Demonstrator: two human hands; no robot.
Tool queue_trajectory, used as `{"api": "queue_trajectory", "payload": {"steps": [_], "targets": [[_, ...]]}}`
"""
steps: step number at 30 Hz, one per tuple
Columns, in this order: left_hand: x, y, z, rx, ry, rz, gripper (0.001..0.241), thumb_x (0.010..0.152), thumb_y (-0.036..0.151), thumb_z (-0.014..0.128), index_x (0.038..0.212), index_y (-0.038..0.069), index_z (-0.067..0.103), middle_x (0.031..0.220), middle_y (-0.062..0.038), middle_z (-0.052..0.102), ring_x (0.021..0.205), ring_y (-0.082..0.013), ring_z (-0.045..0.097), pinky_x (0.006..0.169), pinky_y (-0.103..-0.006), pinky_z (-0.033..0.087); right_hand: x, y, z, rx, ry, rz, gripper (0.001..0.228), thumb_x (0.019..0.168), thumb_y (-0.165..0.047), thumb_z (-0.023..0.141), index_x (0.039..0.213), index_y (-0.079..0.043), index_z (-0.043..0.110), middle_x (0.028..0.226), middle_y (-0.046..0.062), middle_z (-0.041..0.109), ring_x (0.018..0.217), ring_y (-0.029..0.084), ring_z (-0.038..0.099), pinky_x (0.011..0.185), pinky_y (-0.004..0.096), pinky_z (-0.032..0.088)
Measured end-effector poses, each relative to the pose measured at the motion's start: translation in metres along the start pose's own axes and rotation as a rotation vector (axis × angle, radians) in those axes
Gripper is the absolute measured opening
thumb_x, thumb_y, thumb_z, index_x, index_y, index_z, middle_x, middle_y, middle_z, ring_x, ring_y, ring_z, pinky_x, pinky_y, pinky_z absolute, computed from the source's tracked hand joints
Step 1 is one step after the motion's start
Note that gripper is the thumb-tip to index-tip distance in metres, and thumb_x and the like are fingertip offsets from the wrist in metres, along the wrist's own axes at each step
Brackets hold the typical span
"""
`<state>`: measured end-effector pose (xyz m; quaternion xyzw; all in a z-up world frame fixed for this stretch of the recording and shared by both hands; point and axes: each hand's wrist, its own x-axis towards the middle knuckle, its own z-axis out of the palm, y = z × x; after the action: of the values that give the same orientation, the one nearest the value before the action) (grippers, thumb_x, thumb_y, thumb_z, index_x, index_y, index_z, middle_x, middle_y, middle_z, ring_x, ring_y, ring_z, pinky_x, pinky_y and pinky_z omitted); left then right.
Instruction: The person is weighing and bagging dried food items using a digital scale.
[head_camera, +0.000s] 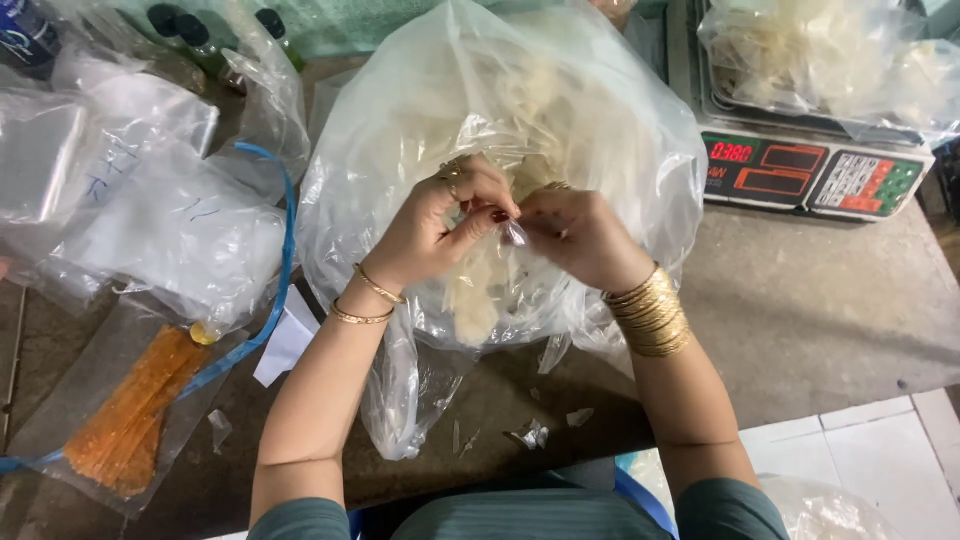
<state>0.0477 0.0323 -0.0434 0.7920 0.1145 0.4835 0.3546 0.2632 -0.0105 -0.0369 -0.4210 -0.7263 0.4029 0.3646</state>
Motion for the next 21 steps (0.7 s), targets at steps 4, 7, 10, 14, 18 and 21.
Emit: {"api": "queue_trajectory", "payload": {"steps": [4,7,10,14,18,21], "targets": [[-0.004,-0.001,-0.014,-0.055,0.028,-0.065,0.011,0.105,0.015,0.060,0.108,0.011,0.070,0.090,-0.003,0.064,0.072,-0.0111,0.048,0.071,-0.0285,0.046,0.000,0.014,-0.030,-0.124,0.193,-0.161,0.016,0.100,-0.004,0.062,0.112,-0.005,0.072,0.093,0.014,0.075,0.089,0.021,0.070,0.074,0.029,0.056],[-0.007,0.000,-0.019,-0.041,0.038,-0.070,0.011,0.105,0.011,0.059,0.108,0.009,0.070,0.088,-0.003,0.062,0.073,-0.0107,0.050,0.073,-0.0290,0.048,0.002,0.002,-0.036,-0.334,0.288,-0.289,0.021,0.102,-0.014,0.064,0.120,-0.006,0.070,0.112,0.017,0.070,0.110,0.031,0.064,0.096,0.039,0.048],[-0.003,0.006,-0.016,-0.014,0.046,-0.032,0.011,0.104,0.010,0.060,0.108,0.009,0.070,0.091,-0.005,0.062,0.079,-0.0144,0.056,0.079,-0.0317,0.051,0.004,-0.023,-0.016,-0.311,0.170,-0.429,0.026,0.100,-0.017,0.066,0.120,-0.001,0.067,0.116,0.024,0.067,0.116,0.042,0.063,0.101,0.051,0.045],[-0.002,0.010,-0.014,0.010,0.082,0.004,0.010,0.104,0.009,0.061,0.107,0.008,0.070,0.092,-0.005,0.062,0.082,-0.0174,0.058,0.083,-0.0337,0.051,0.003,-0.019,-0.005,-0.201,0.111,-0.557,0.012,0.091,-0.007,0.075,0.097,0.003,0.070,0.101,0.019,0.072,0.099,0.040,0.071,0.089,0.048,0.054],[-0.001,0.018,-0.014,0.045,0.094,0.021,0.010,0.103,0.013,0.063,0.106,0.008,0.071,0.094,-0.006,0.063,0.085,-0.0193,0.061,0.084,-0.0350,0.052,-0.006,-0.032,-0.014,-0.143,0.086,-0.676,0.010,0.092,-0.008,0.072,0.095,0.001,0.073,0.099,0.018,0.071,0.099,0.041,0.070,0.091,0.050,0.053],[-0.002,0.022,-0.009,0.034,0.049,0.023,0.011,0.102,0.011,0.063,0.108,0.010,0.072,0.094,-0.006,0.065,0.088,-0.0226,0.064,0.093,-0.0400,0.052,-0.010,-0.029,-0.009,-0.096,0.035,-0.690,0.004,0.092,-0.006,0.069,0.093,-0.004,0.072,0.087,0.009,0.074,0.086,0.033,0.073,0.090,0.046,0.050]]}}
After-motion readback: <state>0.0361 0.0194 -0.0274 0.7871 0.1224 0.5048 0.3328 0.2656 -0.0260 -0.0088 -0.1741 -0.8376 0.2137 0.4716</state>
